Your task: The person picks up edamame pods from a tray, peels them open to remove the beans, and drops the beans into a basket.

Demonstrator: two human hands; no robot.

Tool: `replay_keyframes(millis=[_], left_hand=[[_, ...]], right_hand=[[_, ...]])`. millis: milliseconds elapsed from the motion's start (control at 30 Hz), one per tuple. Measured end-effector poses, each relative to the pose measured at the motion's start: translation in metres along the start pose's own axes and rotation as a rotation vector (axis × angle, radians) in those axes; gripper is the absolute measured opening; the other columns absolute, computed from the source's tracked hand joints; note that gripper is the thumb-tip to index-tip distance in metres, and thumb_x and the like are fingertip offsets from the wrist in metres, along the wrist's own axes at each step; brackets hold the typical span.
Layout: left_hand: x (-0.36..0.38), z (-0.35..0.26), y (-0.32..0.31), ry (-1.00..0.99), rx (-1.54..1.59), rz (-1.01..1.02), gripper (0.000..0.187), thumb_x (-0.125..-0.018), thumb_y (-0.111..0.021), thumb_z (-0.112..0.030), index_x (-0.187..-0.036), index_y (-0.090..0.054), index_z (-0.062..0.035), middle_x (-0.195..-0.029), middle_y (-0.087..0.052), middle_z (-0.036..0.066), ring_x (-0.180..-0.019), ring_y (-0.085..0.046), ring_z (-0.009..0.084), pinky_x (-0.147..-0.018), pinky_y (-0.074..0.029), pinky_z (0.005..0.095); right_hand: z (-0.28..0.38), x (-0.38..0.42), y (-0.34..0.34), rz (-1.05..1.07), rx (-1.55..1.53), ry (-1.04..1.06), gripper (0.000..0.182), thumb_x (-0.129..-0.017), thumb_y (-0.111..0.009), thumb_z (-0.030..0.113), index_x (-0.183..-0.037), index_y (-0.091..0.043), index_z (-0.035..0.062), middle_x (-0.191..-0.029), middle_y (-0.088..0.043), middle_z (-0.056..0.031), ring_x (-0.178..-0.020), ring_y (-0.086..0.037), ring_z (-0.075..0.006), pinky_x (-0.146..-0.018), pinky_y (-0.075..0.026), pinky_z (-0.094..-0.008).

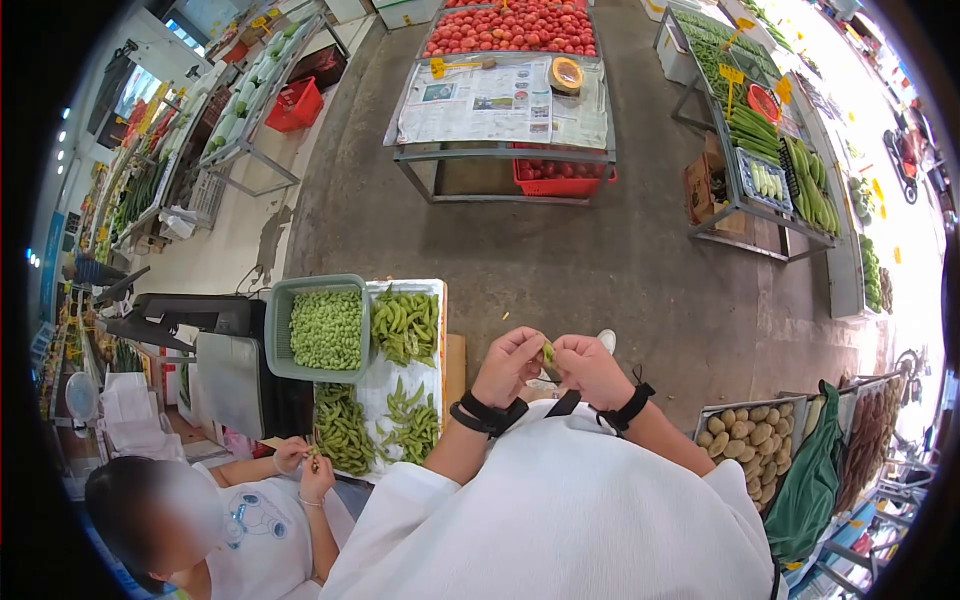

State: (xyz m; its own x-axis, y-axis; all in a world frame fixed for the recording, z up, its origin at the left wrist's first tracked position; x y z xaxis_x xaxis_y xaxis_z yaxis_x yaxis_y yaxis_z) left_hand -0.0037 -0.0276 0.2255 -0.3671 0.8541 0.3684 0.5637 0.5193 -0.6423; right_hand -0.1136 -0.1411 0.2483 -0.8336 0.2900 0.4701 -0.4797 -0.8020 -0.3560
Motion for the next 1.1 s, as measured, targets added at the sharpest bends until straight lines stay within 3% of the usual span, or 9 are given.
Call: replay_keyframes(millis=[133, 433, 633, 733, 933, 1100], left_hand=[[-0.001, -0.01, 0.005, 0.048, -0.267, -0.066, 0.012, -0.092, -0.061, -0.014, -0.091, -0.062, -0.0028, -0.08, -0.064, 0.003, -0.062, -0.057, 0.006, -0.055, -0.046, 0.0192], [0.009, -0.026, -0.002, 0.079, -0.312, -0.033, 0.012, -0.091, -0.061, -0.011, -0.099, -0.061, -0.0015, -0.086, -0.065, 0.004, -0.07, -0.063, 0.0078, -0.064, -0.053, 0.0207], [0.006, -0.014, 0.004, -0.007, -0.436, -0.084, 0.015, -0.091, -0.061, -0.011, -0.102, -0.061, -0.0005, -0.085, -0.065, 0.004, -0.069, -0.062, 0.007, -0.064, -0.053, 0.0199], [0.009, -0.015, 0.001, 0.02, -0.434, -0.064, 0.015, -0.091, -0.061, -0.012, -0.101, -0.061, -0.0004, -0.084, -0.065, 0.003, -0.068, -0.061, 0.0065, -0.063, -0.053, 0.0197], [0.018, -0.01, 0.015, 0.102, -0.308, -0.07, 0.016, -0.094, -0.057, -0.013, -0.098, -0.062, 0.0011, -0.083, -0.065, 0.004, -0.071, -0.062, 0.0084, -0.065, -0.055, 0.0226], [0.033, -0.008, 0.037, 0.056, -0.315, -0.183, 0.018, -0.095, -0.055, -0.015, -0.097, -0.063, 0.0013, -0.083, -0.065, 0.006, -0.072, -0.064, 0.0104, -0.067, -0.055, 0.0236]], right_hand=[[0.019, 0.006, -0.006, -0.143, 0.615, 0.219, 0.016, -0.085, -0.061, 0.015, -0.081, -0.064, -0.0002, -0.066, -0.059, 0.0004, -0.058, -0.048, -0.0064, -0.051, -0.039, -0.024], [0.017, 0.004, 0.002, -0.076, 0.389, 0.14, 0.016, -0.087, -0.06, 0.015, -0.085, -0.065, 0.0002, -0.067, -0.057, 0.0032, -0.062, -0.047, -0.0037, -0.054, -0.04, -0.0217], [0.015, 0.001, 0.003, 0.042, 0.167, -0.103, 0.02, -0.09, -0.063, 0.023, -0.088, -0.065, 0.0037, -0.068, -0.052, 0.0056, -0.06, -0.042, -0.0014, -0.051, -0.033, -0.0193], [0.016, -0.003, -0.001, 0.053, 0.249, -0.061, 0.02, -0.089, -0.065, 0.025, -0.087, -0.063, 0.0052, -0.066, -0.048, 0.0064, -0.055, -0.038, -0.0015, -0.047, -0.028, -0.0191], [-0.008, -0.016, 0.003, 0.148, 0.062, -0.209, 0.008, -0.09, -0.058, 0.012, -0.085, -0.06, 0.0049, -0.062, -0.048, 0.0053, -0.049, -0.037, -0.0016, -0.043, -0.025, -0.0189], [-0.012, -0.029, -0.014, 0.149, 0.116, -0.253, 0.012, -0.091, -0.057, 0.012, -0.093, -0.063, 0.0013, -0.065, -0.051, 0.0033, -0.051, -0.039, -0.0018, -0.043, -0.026, -0.0181]])
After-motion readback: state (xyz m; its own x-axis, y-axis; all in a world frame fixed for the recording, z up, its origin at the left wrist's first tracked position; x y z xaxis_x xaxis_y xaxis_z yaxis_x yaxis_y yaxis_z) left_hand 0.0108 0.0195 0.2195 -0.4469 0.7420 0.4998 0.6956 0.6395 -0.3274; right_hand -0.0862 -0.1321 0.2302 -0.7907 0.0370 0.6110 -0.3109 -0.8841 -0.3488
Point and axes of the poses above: each hand's wrist, its own x-axis away from the middle knuckle, its own y-axis out of the back of the hand, z = x × y, the point moved 2 cm from there along -x, towards the middle knuckle
